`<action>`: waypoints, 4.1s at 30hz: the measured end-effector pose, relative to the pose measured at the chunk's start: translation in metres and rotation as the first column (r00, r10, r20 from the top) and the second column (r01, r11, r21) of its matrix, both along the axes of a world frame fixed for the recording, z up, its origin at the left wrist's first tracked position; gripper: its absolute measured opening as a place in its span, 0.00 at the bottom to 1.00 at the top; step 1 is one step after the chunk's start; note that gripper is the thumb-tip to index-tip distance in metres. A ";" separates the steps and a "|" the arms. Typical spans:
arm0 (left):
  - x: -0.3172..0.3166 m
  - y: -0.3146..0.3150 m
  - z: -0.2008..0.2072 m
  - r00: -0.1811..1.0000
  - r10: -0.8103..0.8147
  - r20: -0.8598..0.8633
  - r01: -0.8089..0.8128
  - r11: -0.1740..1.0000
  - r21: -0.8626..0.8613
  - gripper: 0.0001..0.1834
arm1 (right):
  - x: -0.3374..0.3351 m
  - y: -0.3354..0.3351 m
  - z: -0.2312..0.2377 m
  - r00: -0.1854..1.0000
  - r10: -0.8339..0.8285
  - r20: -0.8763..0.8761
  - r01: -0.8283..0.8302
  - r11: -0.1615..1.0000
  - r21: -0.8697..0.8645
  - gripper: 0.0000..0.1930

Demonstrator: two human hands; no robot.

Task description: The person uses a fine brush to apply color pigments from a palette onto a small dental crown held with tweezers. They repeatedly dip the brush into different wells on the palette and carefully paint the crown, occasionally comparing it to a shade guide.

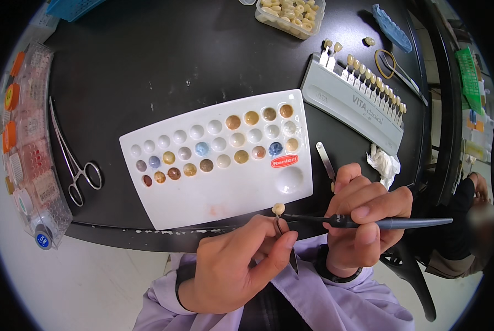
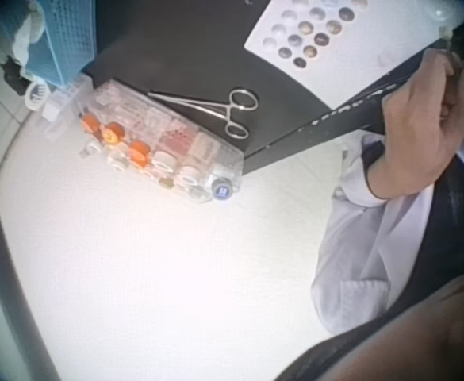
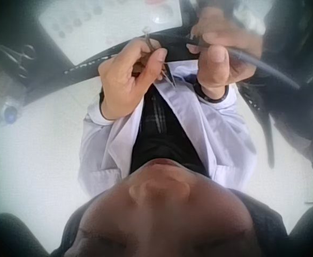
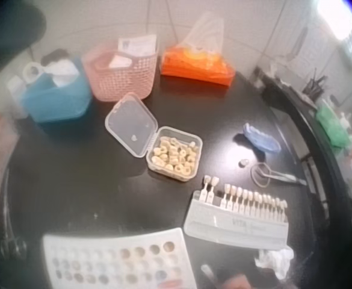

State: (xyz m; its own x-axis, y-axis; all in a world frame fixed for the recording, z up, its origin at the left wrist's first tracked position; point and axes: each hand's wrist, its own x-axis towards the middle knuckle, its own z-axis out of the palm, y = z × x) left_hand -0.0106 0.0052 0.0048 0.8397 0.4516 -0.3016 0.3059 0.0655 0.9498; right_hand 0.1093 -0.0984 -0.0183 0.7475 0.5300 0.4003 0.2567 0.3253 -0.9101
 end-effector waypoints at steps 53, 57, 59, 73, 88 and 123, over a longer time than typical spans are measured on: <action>0.004 0.005 0.005 0.996 -0.087 0.001 0.086 0.983 -0.165 0.14 | 0.011 0.008 0.011 0.924 -0.185 -0.335 0.175 0.983 -0.060 0.13; 0.002 0.005 0.006 0.998 -0.063 0.011 0.064 0.976 -0.209 0.13 | 0.018 0.009 0.022 0.947 -0.209 -0.243 0.177 0.973 -0.147 0.10; 0.000 0.002 0.002 0.999 -0.028 0.016 0.031 0.978 -0.204 0.08 | 0.018 0.010 0.024 0.955 -0.237 -0.178 0.210 0.965 -0.157 0.10; 0.000 -0.005 -0.003 0.999 0.031 0.021 -0.030 0.999 -0.044 0.07 | -0.004 0.001 0.000 0.998 -0.034 -0.057 0.033 0.999 -0.012 0.09; 0.002 -0.004 0.000 0.999 0.029 -0.021 -0.029 0.999 0.018 0.10 | -0.003 0.003 -0.002 0.999 -0.044 -0.030 0.042 0.998 -0.053 0.07; 0.006 -0.008 0.000 0.999 0.015 -0.044 -0.004 0.970 0.242 0.12 | 0.005 0.009 0.006 0.985 -0.146 0.087 0.156 0.980 -0.123 0.15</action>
